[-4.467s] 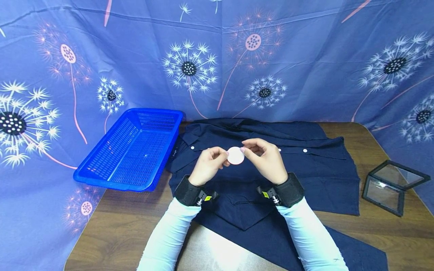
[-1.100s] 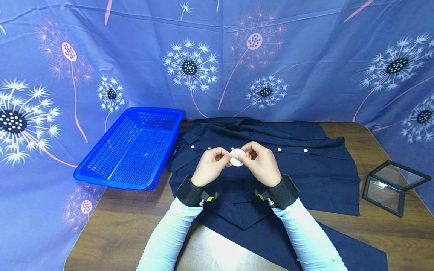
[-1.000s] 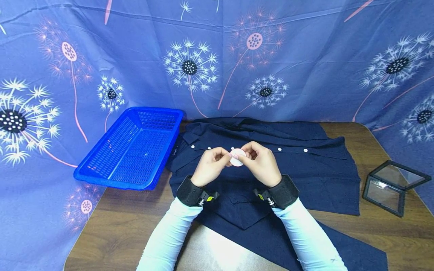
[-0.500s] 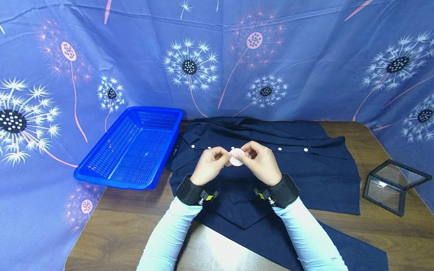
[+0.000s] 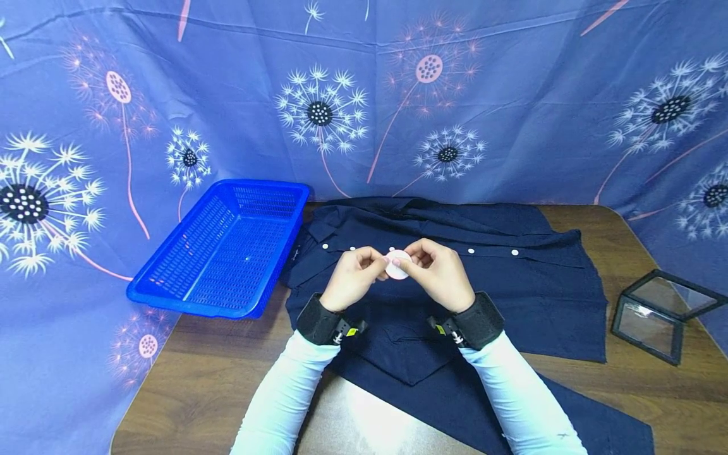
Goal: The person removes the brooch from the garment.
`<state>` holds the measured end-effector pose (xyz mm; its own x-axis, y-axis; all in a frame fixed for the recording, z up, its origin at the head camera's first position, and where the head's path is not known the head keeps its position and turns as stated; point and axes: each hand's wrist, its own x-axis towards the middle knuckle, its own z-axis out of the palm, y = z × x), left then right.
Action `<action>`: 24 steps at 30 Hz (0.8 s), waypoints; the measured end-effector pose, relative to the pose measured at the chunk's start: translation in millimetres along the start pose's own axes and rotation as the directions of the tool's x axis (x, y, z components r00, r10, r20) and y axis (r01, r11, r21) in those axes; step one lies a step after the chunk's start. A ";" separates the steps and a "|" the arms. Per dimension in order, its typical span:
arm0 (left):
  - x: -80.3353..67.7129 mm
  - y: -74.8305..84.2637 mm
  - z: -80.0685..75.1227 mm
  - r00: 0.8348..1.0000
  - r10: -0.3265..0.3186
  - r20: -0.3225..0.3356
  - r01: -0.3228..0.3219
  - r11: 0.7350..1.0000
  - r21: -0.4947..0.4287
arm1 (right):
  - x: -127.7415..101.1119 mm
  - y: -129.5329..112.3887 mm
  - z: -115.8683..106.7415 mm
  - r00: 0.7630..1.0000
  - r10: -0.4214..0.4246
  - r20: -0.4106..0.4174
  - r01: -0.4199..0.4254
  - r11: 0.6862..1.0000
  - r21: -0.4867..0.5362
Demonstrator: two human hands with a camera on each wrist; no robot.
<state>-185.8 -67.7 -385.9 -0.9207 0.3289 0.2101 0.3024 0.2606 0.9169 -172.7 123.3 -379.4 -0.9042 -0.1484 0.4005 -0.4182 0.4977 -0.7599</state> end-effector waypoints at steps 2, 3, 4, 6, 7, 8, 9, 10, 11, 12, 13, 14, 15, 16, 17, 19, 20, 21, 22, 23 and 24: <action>-0.5 0.1 -0.1 1.000 -0.001 0.006 0.001 1.000 -0.002 | -0.6 0.1 -0.6 1.000 -0.008 -0.004 0.008 1.000 0.007; -0.8 0.2 -0.2 1.000 0.000 0.008 0.000 1.000 -0.004 | -0.8 0.4 -1.0 1.000 -0.015 -0.007 0.015 1.000 0.008; -0.9 0.2 -0.1 1.000 0.001 0.011 -0.001 1.000 -0.003 | -1.1 0.4 -1.5 1.000 -0.022 -0.010 0.022 1.000 0.010; -1.4 0.6 0.1 1.000 0.007 0.013 -0.006 1.000 -0.005 | -1.7 0.3 -3.0 0.999 -0.035 -0.020 0.036 0.999 0.014; -1.7 0.8 0.2 1.000 0.007 0.012 -0.007 1.000 -0.007 | -1.9 0.4 -4.0 0.999 -0.043 -0.027 0.043 0.999 0.008; -1.8 1.0 0.2 1.000 0.005 0.009 -0.005 1.000 -0.011 | -1.9 0.7 -4.9 0.998 -0.051 -0.034 0.051 0.999 -0.002; -2.1 1.6 0.2 1.000 0.002 0.007 -0.002 1.000 -0.017 | -2.0 0.9 -6.2 0.997 -0.060 -0.041 0.059 0.998 -0.010; -2.3 2.2 0.2 1.000 -0.002 0.004 0.002 1.000 -0.022 | -2.3 0.9 -7.6 0.997 -0.067 -0.047 0.067 0.998 -0.015; -2.5 2.6 0.1 1.000 -0.005 0.000 0.005 1.000 -0.028 | -2.4 1.2 -9.0 0.996 -0.078 -0.054 0.077 0.997 -0.021; -2.6 3.1 0.2 1.000 -0.008 -0.004 0.008 0.999 -0.034 | -2.6 1.6 -10.5 0.994 -0.090 -0.061 0.088 0.996 -0.026; -2.7 4.0 0.3 1.000 -0.010 -0.008 0.010 0.999 -0.041 | -2.6 2.3 -12.0 0.992 -0.106 -0.072 0.104 0.994 -0.030; -2.7 4.6 0.4 1.000 -0.012 -0.012 0.011 0.999 -0.048 | -2.7 3.2 -13.6 0.989 -0.122 -0.079 0.120 0.992 -0.031; -2.8 5.5 0.4 1.000 -0.012 -0.017 0.011 0.999 -0.053 | -2.9 3.5 -15.2 0.986 -0.140 -0.087 0.138 0.990 -0.032; -2.9 6.2 0.5 1.000 -0.010 -0.022 0.008 0.998 -0.058 | -2.9 4.3 -16.6 0.983 -0.160 -0.095 0.157 0.987 -0.033; -3.0 6.9 0.5 1.000 -0.009 -0.029 0.007 0.998 -0.064 | -3.1 5.0 -18.0 0.979 -0.180 -0.101 0.177 0.984 -0.038; -3.4 8.3 0.5 0.999 -0.007 -0.043 0.004 0.997 -0.072 | -3.6 6.4 -20.8 0.969 -0.220 -0.110 0.216 0.975 -0.047; -3.4 8.3 0.4 0.999 -0.008 -0.050 0.005 0.997 -0.076 | -4.0 6.8 -22.0 0.965 -0.238 -0.110 0.233 0.971 -0.058; -3.3 8.5 0.5 0.998 -0.008 -0.056 0.004 0.997 -0.077 | -4.4 7.1 -22.9 0.961 -0.255 -0.109 0.249 0.966 -0.069; -3.1 8.3 0.5 0.998 -0.009 -0.061 0.004 0.997 -0.078 | -5.1 8.0 -23.8 0.956 -0.272 -0.106 0.265 0.961 -0.077; -3.0 8.0 0.4 0.998 -0.010 -0.065 0.005 0.997 -0.077 | -5.8 8.5 -24.6 0.952 -0.289 -0.102 0.281 0.956 -0.085; -2.8 7.7 0.4 0.998 -0.012 -0.069 0.006 0.997 -0.076 | -6.6 9.5 -25.1 0.946 -0.310 -0.098 0.300 0.949 -0.098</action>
<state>-180.8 -66.2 -379.6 -0.9390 0.2622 0.2225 0.2769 0.1931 0.9413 -168.6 150.5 -376.4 -0.7173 -0.2109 0.6640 -0.6598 0.5117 -0.5503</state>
